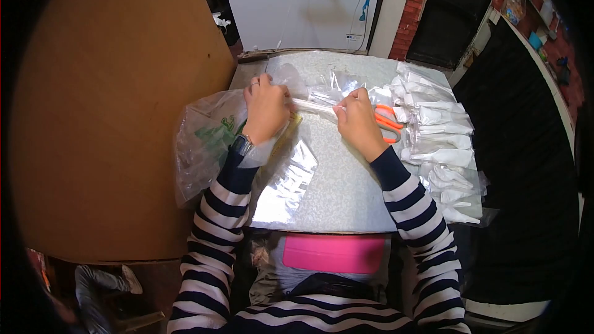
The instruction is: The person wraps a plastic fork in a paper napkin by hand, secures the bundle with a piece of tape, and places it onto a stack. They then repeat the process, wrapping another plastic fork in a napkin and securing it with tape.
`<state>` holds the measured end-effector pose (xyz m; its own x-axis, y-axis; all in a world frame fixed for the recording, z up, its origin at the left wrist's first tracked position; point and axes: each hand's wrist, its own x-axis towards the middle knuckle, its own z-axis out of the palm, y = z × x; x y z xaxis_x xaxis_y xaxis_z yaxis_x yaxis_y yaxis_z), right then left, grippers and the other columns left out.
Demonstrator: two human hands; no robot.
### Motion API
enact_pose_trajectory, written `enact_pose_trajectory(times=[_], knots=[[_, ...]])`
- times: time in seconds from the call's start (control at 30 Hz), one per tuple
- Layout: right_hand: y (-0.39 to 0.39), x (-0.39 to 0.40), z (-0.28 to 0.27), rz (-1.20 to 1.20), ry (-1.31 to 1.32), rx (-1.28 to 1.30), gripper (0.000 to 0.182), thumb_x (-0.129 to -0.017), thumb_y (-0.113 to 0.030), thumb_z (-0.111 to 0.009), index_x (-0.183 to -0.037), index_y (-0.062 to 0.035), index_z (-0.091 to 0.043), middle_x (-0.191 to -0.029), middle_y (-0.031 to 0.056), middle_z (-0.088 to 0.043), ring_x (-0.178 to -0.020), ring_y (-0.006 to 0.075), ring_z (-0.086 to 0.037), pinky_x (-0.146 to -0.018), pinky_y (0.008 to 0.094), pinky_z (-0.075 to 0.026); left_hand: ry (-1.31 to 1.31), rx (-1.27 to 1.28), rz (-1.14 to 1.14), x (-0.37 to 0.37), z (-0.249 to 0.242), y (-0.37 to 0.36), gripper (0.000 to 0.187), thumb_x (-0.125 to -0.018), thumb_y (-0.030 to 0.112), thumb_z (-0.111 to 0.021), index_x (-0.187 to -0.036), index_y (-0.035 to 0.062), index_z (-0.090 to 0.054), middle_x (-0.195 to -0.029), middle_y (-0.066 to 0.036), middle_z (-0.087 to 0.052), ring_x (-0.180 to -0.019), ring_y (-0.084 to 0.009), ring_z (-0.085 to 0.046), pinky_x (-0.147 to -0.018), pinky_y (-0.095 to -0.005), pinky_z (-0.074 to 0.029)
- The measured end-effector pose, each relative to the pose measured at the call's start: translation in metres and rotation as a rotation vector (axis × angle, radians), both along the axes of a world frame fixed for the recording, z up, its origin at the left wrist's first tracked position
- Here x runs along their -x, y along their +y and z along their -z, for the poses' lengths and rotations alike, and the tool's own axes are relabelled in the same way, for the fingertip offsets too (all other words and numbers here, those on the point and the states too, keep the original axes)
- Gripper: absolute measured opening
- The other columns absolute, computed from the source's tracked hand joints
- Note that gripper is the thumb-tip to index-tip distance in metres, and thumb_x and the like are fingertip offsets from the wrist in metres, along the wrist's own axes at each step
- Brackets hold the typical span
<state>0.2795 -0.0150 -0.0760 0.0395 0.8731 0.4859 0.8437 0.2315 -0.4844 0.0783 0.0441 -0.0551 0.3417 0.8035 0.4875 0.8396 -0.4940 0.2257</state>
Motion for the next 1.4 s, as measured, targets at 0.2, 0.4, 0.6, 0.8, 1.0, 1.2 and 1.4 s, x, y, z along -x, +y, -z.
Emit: enact_pose_trajectory(times=[0.2, 0.4, 0.6, 0.8, 1.0, 1.2, 1.4], knots=[[-0.002, 0.001, -0.004, 0.008, -0.038, 0.014, 0.022, -0.083, -0.009, -0.064, -0.088, 0.0118, -0.059, -0.099, 0.0229, -0.051, -0.091, 0.0387, -0.055, -0.08, 0.0453, -0.045, -0.044, -0.012, 0.03, 0.003, -0.002, 0.01, 0.016, -0.062, 0.01, -0.078, -0.074, 0.0043, -0.07, -0.095, -0.014, -0.059, -0.092, -0.0335, -0.058, -0.077, -0.0423, -0.048], [-0.002, 0.001, -0.005, 0.027, -0.03, 0.034, 0.02, -0.084, -0.009, -0.063, -0.087, 0.011, -0.059, -0.1, 0.0236, -0.051, -0.091, 0.0393, -0.055, -0.081, 0.0456, -0.045, -0.087, -0.04, 0.016, 0.001, -0.005, 0.008, 0.014, -0.062, 0.007, -0.077, -0.069, 0.0014, -0.066, -0.087, -0.015, -0.059, -0.082, -0.035, -0.06, -0.069, -0.0423, -0.049], [-0.002, 0.001, -0.007, 0.052, -0.025, 0.031, 0.02, -0.085, -0.01, -0.062, -0.088, 0.0103, -0.059, -0.1, 0.0237, -0.051, -0.091, 0.0393, -0.055, -0.081, 0.0447, -0.045, -0.044, -0.064, 0.019, -0.002, -0.013, 0.001, 0.013, -0.064, 0.007, -0.075, -0.071, 0.0014, -0.066, -0.088, -0.016, -0.059, -0.084, -0.0354, -0.06, -0.071, -0.0426, -0.049], [0.001, -0.005, -0.002, -0.016, 0.079, -0.043, 0.016, -0.086, -0.01, -0.06, -0.087, 0.0054, -0.06, -0.096, 0.0209, -0.051, -0.086, 0.0356, -0.055, -0.077, 0.0404, -0.045, 0.068, -0.077, 0.001, -0.001, -0.002, 0.0, 0.022, -0.07, 0.003, -0.064, -0.092, 0.001, -0.066, -0.107, -0.02, -0.057, -0.102, -0.0362, -0.054, -0.087, -0.0462, -0.044], [0.0, -0.005, -0.009, -0.066, 0.212, -0.029, 0.013, -0.086, -0.014, -0.063, -0.09, -0.0017, -0.065, -0.09, 0.017, -0.056, -0.083, 0.0305, -0.057, -0.073, 0.0376, -0.046, -0.387, -0.071, 0.076, -0.005, 0.007, 0.022, 0.024, -0.073, 0.002, -0.056, -0.096, -0.0026, -0.061, -0.11, -0.021, -0.054, -0.102, -0.0366, -0.052, -0.088, -0.0436, -0.043], [0.001, -0.004, -0.016, -0.079, 0.298, -0.074, 0.016, -0.087, -0.017, -0.062, -0.091, -0.0029, -0.067, -0.084, 0.0132, -0.063, -0.08, 0.0301, -0.061, -0.072, 0.0392, -0.047, -0.743, 0.295, 0.189, -0.013, -0.017, 0.007, 0.022, -0.08, 0.009, -0.062, -0.098, -0.0018, -0.059, -0.092, -0.014, -0.063, -0.08, -0.0207, -0.062, -0.072, -0.0328, -0.05], [0.006, -0.006, -0.011, -0.05, 0.347, -0.019, 0.018, -0.088, -0.021, -0.06, -0.092, -0.0054, -0.068, -0.094, 0.0125, -0.068, -0.084, 0.0303, -0.063, -0.075, 0.0418, -0.045, -0.692, 0.273, 0.254, -0.009, -0.015, 0.011, 0.021, -0.087, 0.012, -0.065, -0.103, -0.0002, -0.06, -0.084, -0.005, -0.065, -0.08, -0.0108, -0.062, -0.071, -0.0263, -0.05]])
